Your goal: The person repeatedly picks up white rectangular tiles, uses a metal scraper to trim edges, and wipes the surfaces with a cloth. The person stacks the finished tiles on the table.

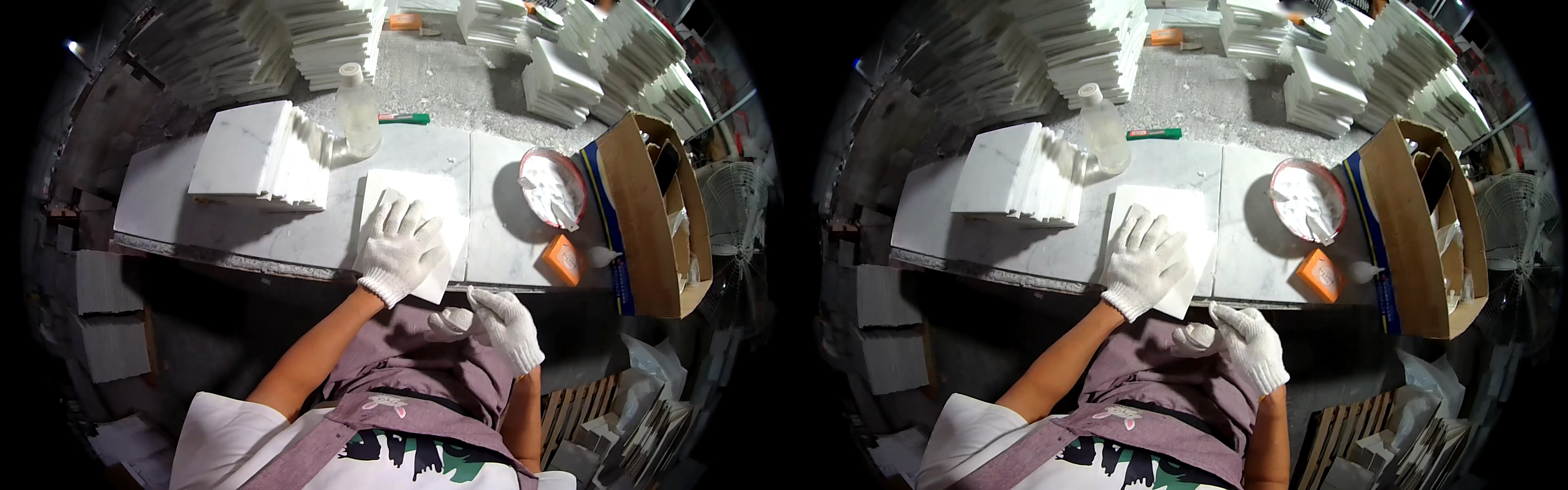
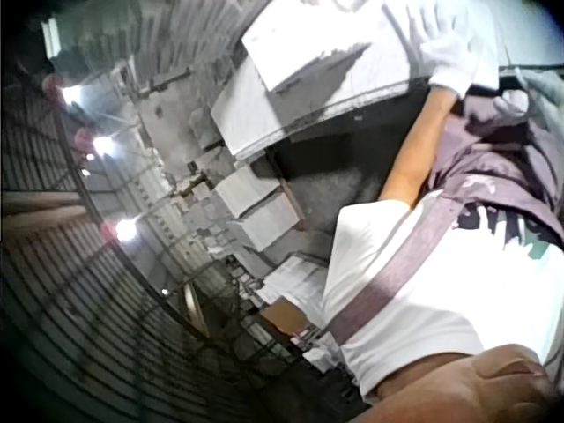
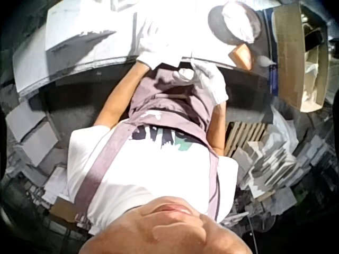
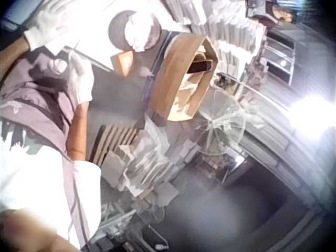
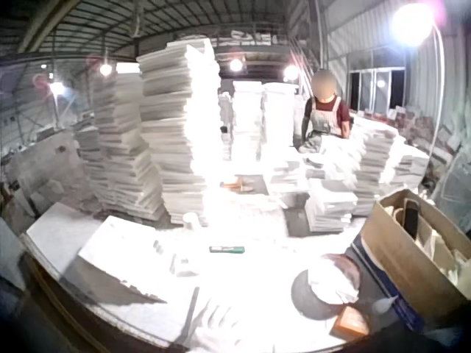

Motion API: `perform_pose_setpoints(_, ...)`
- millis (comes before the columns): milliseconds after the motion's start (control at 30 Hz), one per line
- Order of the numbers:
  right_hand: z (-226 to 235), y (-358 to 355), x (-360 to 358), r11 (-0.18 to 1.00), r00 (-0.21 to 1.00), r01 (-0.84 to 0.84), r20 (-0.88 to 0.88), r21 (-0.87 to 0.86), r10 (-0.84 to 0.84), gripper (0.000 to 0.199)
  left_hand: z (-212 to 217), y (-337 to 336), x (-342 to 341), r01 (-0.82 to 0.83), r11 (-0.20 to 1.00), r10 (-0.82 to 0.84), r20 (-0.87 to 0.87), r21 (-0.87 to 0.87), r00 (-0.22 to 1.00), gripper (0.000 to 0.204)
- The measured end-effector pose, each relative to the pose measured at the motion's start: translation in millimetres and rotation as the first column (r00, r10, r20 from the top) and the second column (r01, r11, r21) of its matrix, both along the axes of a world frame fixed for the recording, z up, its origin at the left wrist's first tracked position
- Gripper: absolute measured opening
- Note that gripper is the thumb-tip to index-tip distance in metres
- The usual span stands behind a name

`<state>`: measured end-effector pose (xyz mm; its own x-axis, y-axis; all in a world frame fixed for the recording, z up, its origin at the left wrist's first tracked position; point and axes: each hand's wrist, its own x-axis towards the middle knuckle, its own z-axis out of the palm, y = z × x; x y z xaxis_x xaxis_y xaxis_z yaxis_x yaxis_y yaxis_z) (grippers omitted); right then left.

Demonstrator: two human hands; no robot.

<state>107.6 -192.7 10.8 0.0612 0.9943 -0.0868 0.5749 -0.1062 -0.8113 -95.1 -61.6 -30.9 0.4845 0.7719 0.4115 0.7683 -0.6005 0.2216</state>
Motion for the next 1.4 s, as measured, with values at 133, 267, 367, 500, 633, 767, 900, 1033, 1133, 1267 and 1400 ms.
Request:
perform_pose_setpoints(133, -8.6, -1.0, 2.2, 0.999, 0.999, 0.034, 0.007, 0.036, -0.034, 0.021, 2.5, -0.1, 0.6, 0.009, 1.0, -0.009, 0.003, -0.003, 1.0, 0.043)
perform_pose_setpoints(267, -9.9, -2.5, 1.0, 0.999, 0.999, 0.044, -0.001, 0.023, -0.044, 0.021, 3.9, 0.4, 3.4, 0.007, 1.0, -0.007, -0.028, 0.013, 1.0, 0.044)
perform_pose_setpoints(367, -14.0, -4.5, -2.5, 0.998, 0.998, 0.045, -0.042, 0.033, -0.044, 0.021, -1.0, 1.2, 3.4, 0.021, 0.999, -0.021, 0.003, 0.041, 1.0, 0.043)
perform_pose_setpoints(500, -9.8, -10.5, -4.9, 0.996, 0.998, 0.052, -0.018, -0.071, -0.053, 0.025, 0.4, 0.6, -0.7, 0.014, 1.0, -0.016, 0.103, 0.026, 0.995, 0.041)
perform_pose_setpoints(633, 0.1, -18.4, -3.6, 0.992, 0.997, 0.07, -0.02, -0.103, -0.073, 0.026, 10.0, 14.9, -14.2, -0.143, 0.989, 0.147, 0.265, -0.036, 0.953, 0.043)
perform_pose_setpoints(767, -15.5, -30.4, 2.6, 0.997, 0.999, 0.039, 0.007, -0.066, -0.039, 0.028, 19.4, 61.1, -28.1, -0.304, 0.951, 0.292, 0.481, -0.055, 0.826, 0.062)
perform_pose_setpoints(900, -14.4, -38.7, 1.6, 0.994, 0.999, 0.041, -0.007, -0.1, -0.042, 0.029, 16.2, 109.5, -27.4, -0.383, 0.91, 0.39, 0.642, -0.159, 0.661, 0.079)
perform_pose_setpoints(1033, -26.0, -49.8, 3.2, 0.988, 0.996, 0.058, -0.052, -0.142, -0.066, 0.032, -12.4, 161.6, -42.9, -0.366, 0.896, 0.426, 0.722, -0.253, 0.544, 0.083)
perform_pose_setpoints(1133, -25.6, -56.6, 6.5, 0.975, 0.994, 0.08, -0.06, -0.207, -0.094, 0.033, -12.9, 181.4, -37.9, -0.184, 0.93, 0.367, 0.836, -0.318, 0.408, 0.076)
perform_pose_setpoints(1267, -28.7, -65.8, 12.4, 0.972, 0.991, 0.095, -0.074, -0.213, -0.113, 0.033, -8.3, 189.1, -24.6, -0.202, 0.942, 0.332, 0.841, -0.27, 0.427, 0.075)
perform_pose_setpoints(1400, -27.1, -67.0, 7.5, 0.977, 0.992, 0.081, -0.081, -0.199, -0.098, 0.032, -6.8, 197.9, -24.6, -0.225, 0.895, 0.444, 0.816, -0.385, 0.371, 0.074)
